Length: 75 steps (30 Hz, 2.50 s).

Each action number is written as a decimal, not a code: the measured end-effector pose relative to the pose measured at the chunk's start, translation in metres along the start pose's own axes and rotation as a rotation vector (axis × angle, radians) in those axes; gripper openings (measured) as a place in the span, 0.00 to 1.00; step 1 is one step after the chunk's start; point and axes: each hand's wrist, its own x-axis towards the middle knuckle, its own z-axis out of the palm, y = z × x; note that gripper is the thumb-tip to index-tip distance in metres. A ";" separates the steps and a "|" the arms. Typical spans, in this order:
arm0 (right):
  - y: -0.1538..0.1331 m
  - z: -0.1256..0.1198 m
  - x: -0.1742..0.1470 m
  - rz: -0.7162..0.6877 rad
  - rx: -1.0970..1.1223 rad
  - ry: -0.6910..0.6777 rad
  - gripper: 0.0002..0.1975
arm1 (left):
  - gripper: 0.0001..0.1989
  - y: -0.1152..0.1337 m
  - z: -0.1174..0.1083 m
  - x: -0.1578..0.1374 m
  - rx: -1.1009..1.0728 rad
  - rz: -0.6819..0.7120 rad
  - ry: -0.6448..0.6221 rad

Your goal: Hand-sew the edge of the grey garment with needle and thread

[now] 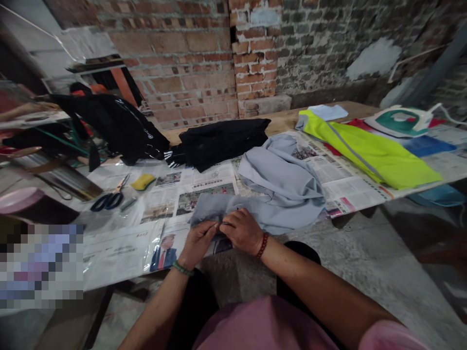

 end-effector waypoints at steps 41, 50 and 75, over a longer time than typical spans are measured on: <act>0.080 -0.048 0.105 1.024 1.358 0.151 0.04 | 0.05 -0.005 0.004 -0.001 0.139 0.019 0.007; 0.117 -0.069 0.131 0.904 1.168 0.309 0.04 | 0.06 -0.005 0.004 -0.002 0.087 -0.011 0.009; 0.162 -0.094 0.153 0.830 1.041 0.430 0.04 | 0.05 0.000 -0.001 0.000 -0.066 -0.007 0.103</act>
